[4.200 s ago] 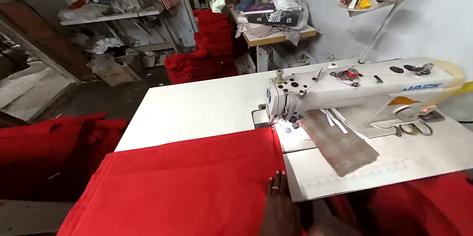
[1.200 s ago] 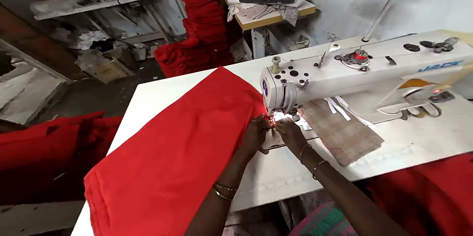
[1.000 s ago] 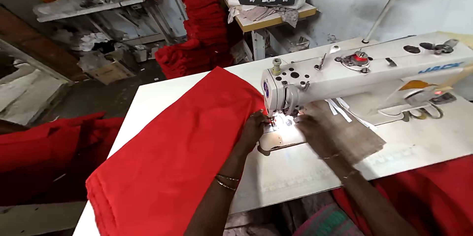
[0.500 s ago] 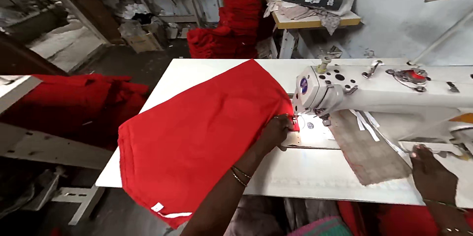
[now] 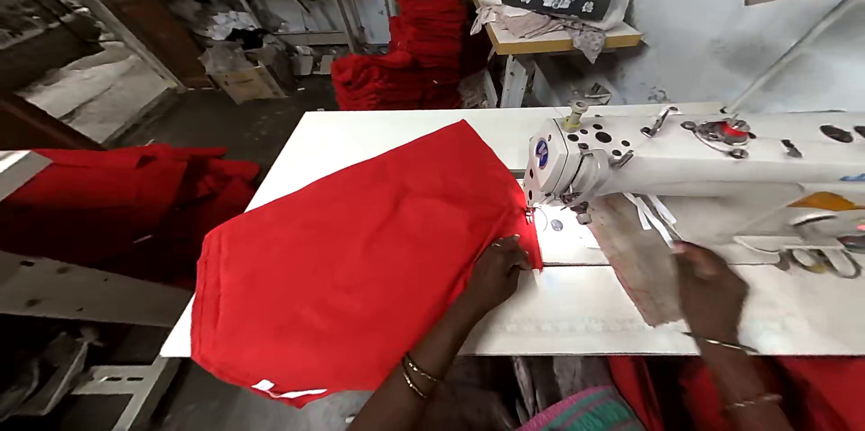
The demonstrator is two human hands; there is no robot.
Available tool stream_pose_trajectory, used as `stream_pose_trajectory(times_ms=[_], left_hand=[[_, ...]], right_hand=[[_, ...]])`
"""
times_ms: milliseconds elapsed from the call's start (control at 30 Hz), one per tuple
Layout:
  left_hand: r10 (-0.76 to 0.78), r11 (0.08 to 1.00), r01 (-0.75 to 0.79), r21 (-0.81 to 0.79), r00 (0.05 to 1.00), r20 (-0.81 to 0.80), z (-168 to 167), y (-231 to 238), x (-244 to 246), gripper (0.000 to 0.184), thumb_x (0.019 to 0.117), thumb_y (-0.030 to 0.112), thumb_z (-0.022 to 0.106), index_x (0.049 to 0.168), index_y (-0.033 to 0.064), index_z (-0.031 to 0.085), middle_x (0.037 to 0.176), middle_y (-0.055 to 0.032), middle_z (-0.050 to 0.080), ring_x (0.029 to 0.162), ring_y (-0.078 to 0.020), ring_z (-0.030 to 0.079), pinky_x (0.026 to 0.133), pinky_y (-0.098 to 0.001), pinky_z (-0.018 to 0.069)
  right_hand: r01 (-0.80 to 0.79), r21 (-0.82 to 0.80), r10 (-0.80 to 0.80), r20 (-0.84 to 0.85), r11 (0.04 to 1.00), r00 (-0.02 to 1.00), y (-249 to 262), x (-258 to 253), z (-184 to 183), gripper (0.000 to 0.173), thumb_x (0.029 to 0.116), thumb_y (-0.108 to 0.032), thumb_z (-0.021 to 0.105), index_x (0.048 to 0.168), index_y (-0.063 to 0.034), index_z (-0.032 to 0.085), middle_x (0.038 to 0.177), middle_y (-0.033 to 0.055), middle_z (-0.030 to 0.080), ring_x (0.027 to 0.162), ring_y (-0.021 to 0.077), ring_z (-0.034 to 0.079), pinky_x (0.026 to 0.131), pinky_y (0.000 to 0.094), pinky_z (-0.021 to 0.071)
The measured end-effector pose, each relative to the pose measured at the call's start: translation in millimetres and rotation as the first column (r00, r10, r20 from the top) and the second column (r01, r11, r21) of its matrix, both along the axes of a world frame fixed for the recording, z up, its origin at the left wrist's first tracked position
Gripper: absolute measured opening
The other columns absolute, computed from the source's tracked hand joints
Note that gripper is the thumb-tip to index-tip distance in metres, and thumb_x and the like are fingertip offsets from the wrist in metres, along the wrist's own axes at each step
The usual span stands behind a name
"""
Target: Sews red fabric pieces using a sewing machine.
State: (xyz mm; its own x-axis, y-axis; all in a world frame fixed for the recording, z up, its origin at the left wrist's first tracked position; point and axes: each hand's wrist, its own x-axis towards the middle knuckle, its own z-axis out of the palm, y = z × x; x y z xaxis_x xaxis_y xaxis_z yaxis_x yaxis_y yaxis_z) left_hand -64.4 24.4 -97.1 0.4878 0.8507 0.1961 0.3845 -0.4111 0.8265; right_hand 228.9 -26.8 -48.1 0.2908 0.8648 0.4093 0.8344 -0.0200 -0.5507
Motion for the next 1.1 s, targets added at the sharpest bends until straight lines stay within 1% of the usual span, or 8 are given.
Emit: stream_pose_trajectory(times_ms=[100, 200, 333, 500, 700, 967, 1033, 1100], left_hand=[[0.011, 1.000, -0.011, -0.019, 1.000, 0.005, 1, 1, -1, 0.026, 0.0974, -0.004, 0.051, 0.107, -0.0056, 0.075, 0.121, -0.0223, 0.071, 0.135, -0.0376, 0.055, 0.116, -0.0471, 0.0395], [0.018, 1.000, -0.018, -0.001, 1.000, -0.007, -2, 1, -1, 0.026, 0.0978, -0.002, 0.051, 0.110, -0.0053, 0.074, 0.122, -0.0219, 0.070, 0.132, -0.0364, 0.057, 0.113, -0.0468, 0.0427], [0.016, 1.000, -0.016, 0.011, 1.000, 0.020, -4, 5, -3, 0.022, 0.0970, -0.001, 0.056, 0.104, -0.0048, 0.077, 0.119, -0.0213, 0.072, 0.129, -0.0367, 0.059, 0.113, -0.0465, 0.0437], [0.016, 0.999, -0.018, -0.035, 0.999, -0.036, -1, 32, -1, 0.019, 0.0975, -0.001, 0.058, 0.104, -0.0055, 0.075, 0.125, -0.0219, 0.068, 0.135, -0.0355, 0.053, 0.116, -0.0459, 0.0400], [0.029, 0.992, -0.026, 0.122, 0.999, -0.019, -3, 71, 3, 0.018, 0.0940, -0.009, 0.057, 0.100, -0.0084, 0.075, 0.120, -0.0251, 0.069, 0.130, -0.0407, 0.057, 0.113, -0.0501, 0.0417], [0.026, 0.998, -0.028, 0.058, 0.999, 0.039, 6, 71, -2, 0.023, 0.0972, -0.010, 0.053, 0.110, -0.0102, 0.071, 0.129, -0.0248, 0.066, 0.131, -0.0376, 0.057, 0.113, -0.0487, 0.0425], [0.135, 0.990, -0.124, -0.068, 0.972, 0.190, 16, 57, -18, 0.027, 0.1008, -0.006, 0.047, 0.117, -0.0101, 0.068, 0.127, -0.0217, 0.067, 0.122, -0.0282, 0.063, 0.107, -0.0424, 0.0484], [0.432, 0.899, -0.384, -0.212, 0.856, 0.284, 31, 23, -53, 0.028, 0.1014, -0.001, 0.046, 0.118, -0.0099, 0.067, 0.122, -0.0186, 0.068, 0.111, -0.0209, 0.067, 0.099, -0.0379, 0.0539]], right_hand=[[-0.339, -0.010, 0.339, -0.008, 0.941, 0.941, 12, -74, -18, 0.016, 0.0922, 0.004, 0.063, 0.101, 0.0099, 0.075, 0.106, 0.0263, 0.072, 0.105, 0.0421, 0.070, 0.094, 0.0539, 0.0548], [-0.462, 0.008, 0.462, -0.031, 0.887, 0.887, 22, -120, -43, 0.012, 0.0909, 0.002, 0.065, 0.093, 0.0062, 0.076, 0.099, 0.0209, 0.074, 0.099, 0.0377, 0.071, 0.090, 0.0484, 0.0575], [-0.439, 0.102, 0.440, 0.018, 0.893, 0.898, 21, -133, -57, 0.010, 0.0862, 0.005, 0.066, 0.087, 0.0071, 0.075, 0.093, 0.0205, 0.074, 0.091, 0.0371, 0.072, 0.082, 0.0440, 0.0600], [-0.452, -0.008, 0.449, -0.107, 0.892, 0.887, 42, -123, -49, 0.015, 0.0886, 0.010, 0.065, 0.098, 0.0075, 0.077, 0.099, 0.0218, 0.073, 0.098, 0.0387, 0.069, 0.091, 0.0475, 0.0561], [-0.444, 0.002, 0.442, -0.100, 0.896, 0.892, 68, -120, -52, 0.024, 0.0893, 0.012, 0.064, 0.107, 0.0046, 0.078, 0.112, 0.0214, 0.074, 0.107, 0.0413, 0.067, 0.095, 0.0546, 0.0514], [-0.416, -0.030, 0.414, -0.053, 0.909, 0.909, 65, -122, -53, 0.028, 0.0901, 0.014, 0.060, 0.112, 0.0066, 0.075, 0.118, 0.0232, 0.072, 0.113, 0.0441, 0.065, 0.098, 0.0566, 0.0500], [-0.406, 0.026, 0.407, -0.051, 0.913, 0.912, 58, -104, -57, 0.023, 0.0913, 0.009, 0.060, 0.109, 0.0072, 0.075, 0.116, 0.0233, 0.072, 0.112, 0.0420, 0.067, 0.099, 0.0546, 0.0521], [-0.288, 0.098, 0.291, -0.026, 0.953, 0.956, 43, -65, -50, 0.023, 0.0947, 0.001, 0.059, 0.110, 0.0073, 0.075, 0.117, 0.0233, 0.072, 0.113, 0.0400, 0.068, 0.101, 0.0527, 0.0529]])
